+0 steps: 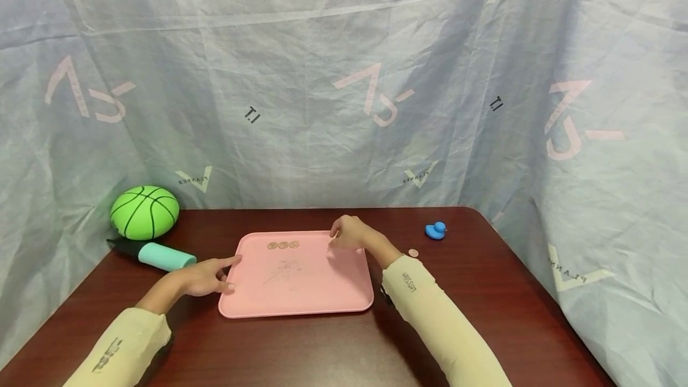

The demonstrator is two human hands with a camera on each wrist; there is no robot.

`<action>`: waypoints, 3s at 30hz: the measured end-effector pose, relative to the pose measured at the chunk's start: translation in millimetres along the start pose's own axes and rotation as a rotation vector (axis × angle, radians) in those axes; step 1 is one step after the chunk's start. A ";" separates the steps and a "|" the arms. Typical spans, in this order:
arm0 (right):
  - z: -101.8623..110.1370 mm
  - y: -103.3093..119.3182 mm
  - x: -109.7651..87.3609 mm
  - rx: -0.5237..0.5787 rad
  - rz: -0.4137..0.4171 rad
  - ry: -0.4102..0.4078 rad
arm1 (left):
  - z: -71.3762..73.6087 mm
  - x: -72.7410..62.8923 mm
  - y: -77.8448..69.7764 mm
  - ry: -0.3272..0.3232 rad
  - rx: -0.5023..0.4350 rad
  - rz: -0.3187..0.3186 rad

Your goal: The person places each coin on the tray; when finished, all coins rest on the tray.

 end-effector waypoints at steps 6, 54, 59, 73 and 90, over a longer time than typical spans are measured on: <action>11.3 -2.4 -24.8 -0.010 0.029 -0.016 | -0.8 0.9 -0.8 0.003 0.002 -0.013; 30.0 -73.2 -116.0 -0.005 -0.101 0.026 | 1.8 -1.2 -2.5 -0.002 0.004 -0.038; 28.3 -74.1 -113.2 -0.003 -0.107 0.035 | 1.6 -0.6 -2.0 0.006 -0.001 -0.043; 24.6 -82.6 -107.8 0.034 -0.131 0.057 | 0.3 -1.0 -1.5 0.009 -0.012 -0.051; 17.4 -85.8 -108.7 0.095 -0.190 0.154 | -1.0 -0.3 -1.7 0.007 0.000 -0.037</action>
Point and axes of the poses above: each hand's wrist, its own x-axis towards the middle knuckle, its own z-axis out of the back of the hand, y = z × x, the point moved 7 cm from there along x, towards the middle knuckle, and after that the axes turned 15 degrees about z, right-handed, at the moved point
